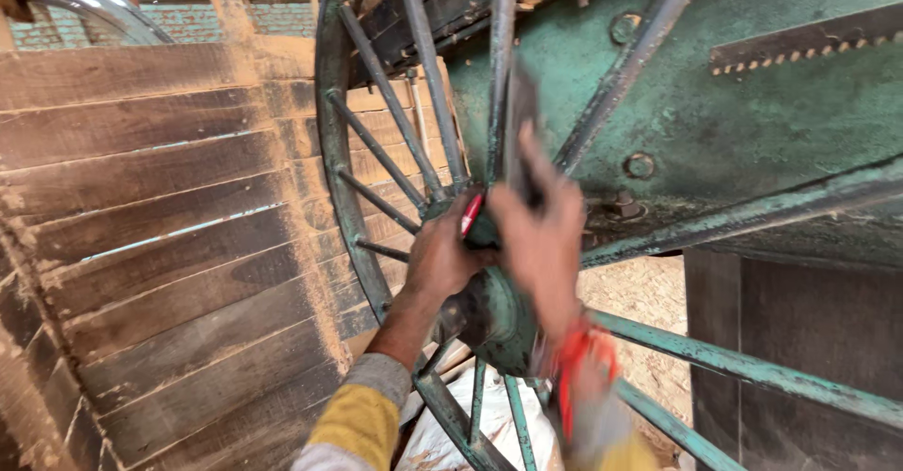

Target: The person cleans and scrapes residue from a large green flywheel and spoke assembly of a machine, using a metal scraper and a paintbrush to remove dust and debris from various surfaces.

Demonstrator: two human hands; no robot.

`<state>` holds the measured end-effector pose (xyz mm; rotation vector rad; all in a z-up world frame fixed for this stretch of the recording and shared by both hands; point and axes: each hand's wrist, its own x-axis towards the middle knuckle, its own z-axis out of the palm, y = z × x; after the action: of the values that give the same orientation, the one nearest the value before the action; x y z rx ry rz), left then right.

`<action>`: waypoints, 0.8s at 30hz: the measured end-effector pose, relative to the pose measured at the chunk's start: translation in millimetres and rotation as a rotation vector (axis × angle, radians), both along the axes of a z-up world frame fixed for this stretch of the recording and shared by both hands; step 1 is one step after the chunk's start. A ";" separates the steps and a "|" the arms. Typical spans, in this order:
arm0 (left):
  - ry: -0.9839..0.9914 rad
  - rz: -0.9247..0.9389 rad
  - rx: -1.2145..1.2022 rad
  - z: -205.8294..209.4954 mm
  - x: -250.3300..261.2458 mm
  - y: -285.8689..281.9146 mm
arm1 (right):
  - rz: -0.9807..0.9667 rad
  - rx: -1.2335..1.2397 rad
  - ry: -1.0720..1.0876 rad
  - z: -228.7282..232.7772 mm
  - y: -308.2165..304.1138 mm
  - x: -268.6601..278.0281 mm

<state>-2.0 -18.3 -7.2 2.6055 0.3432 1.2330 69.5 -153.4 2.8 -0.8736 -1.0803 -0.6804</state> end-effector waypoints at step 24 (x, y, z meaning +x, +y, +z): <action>0.022 -0.044 0.100 -29.1 28.6 51.5 | 1.091 0.189 0.700 10.3 25.0 -42.4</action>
<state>26.6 33.2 -36.4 2.6969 0.2329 1.2385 27.1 -128.4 13.0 -0.2109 -0.6732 0.4215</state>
